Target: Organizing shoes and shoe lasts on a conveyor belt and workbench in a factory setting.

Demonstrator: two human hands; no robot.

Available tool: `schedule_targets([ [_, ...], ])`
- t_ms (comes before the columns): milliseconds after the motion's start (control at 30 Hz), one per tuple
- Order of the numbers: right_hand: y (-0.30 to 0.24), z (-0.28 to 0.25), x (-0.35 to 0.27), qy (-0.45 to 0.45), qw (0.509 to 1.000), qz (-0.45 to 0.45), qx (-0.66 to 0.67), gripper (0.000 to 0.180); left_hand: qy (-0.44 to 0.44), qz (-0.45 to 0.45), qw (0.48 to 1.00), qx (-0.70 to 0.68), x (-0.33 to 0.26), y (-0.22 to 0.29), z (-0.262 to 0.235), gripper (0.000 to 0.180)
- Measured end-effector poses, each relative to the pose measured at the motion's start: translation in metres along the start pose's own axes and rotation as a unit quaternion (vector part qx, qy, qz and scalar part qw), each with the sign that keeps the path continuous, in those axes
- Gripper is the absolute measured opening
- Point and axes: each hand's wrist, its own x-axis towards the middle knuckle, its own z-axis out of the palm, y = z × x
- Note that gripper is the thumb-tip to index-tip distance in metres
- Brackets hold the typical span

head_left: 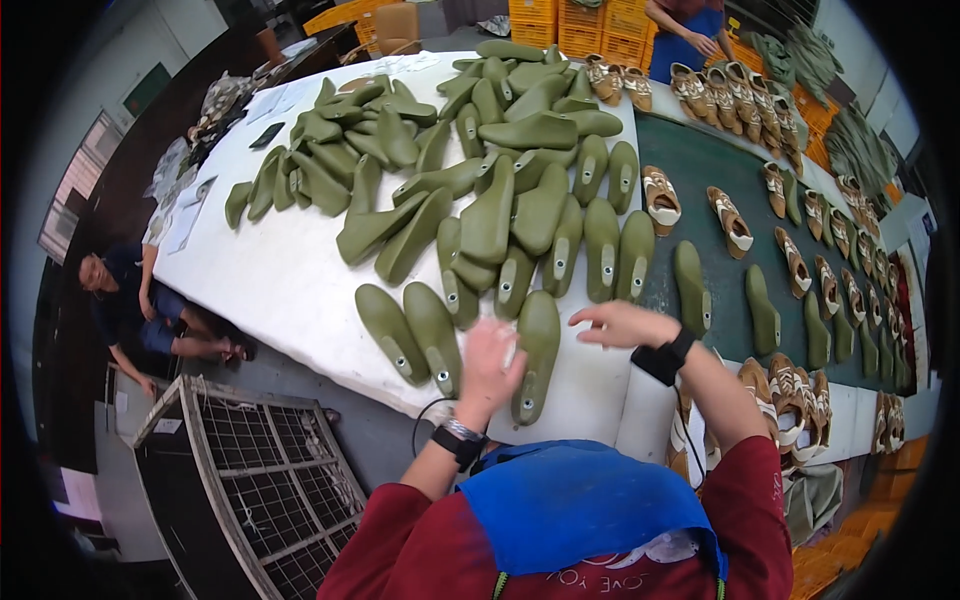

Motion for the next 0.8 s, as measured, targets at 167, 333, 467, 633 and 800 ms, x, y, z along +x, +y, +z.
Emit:
schedule_targets([
  [167, -0.015, 0.094, 0.025, 0.021, 0.982, 0.051, -0.183, 0.065, 0.037, -0.228, 0.938, 0.26, -0.016, -0.116, -0.065, 0.053],
  [333, -0.056, 0.124, 0.046, 0.026, 0.981, 0.192, -0.027, 0.076, 0.004, -0.484, 0.871, -0.084, -0.044, -0.231, -0.08, 0.058],
  [467, -0.057, 0.136, 0.042, 0.063, 0.969, 0.209, -0.111, 0.072, -0.027, -0.516, 0.832, -0.203, -0.059, -0.228, -0.072, 0.06],
  [633, -0.074, 0.149, 0.0, 0.023, 0.971, 0.224, -0.085, 0.069, -0.083, -0.491, 0.85, -0.17, -0.076, -0.144, -0.068, 0.061],
  [800, -0.07, 0.169, -0.024, 0.143, 0.951, 0.261, -0.081, 0.063, -0.114, -0.465, 0.853, -0.208, -0.104, -0.095, -0.073, 0.064],
])
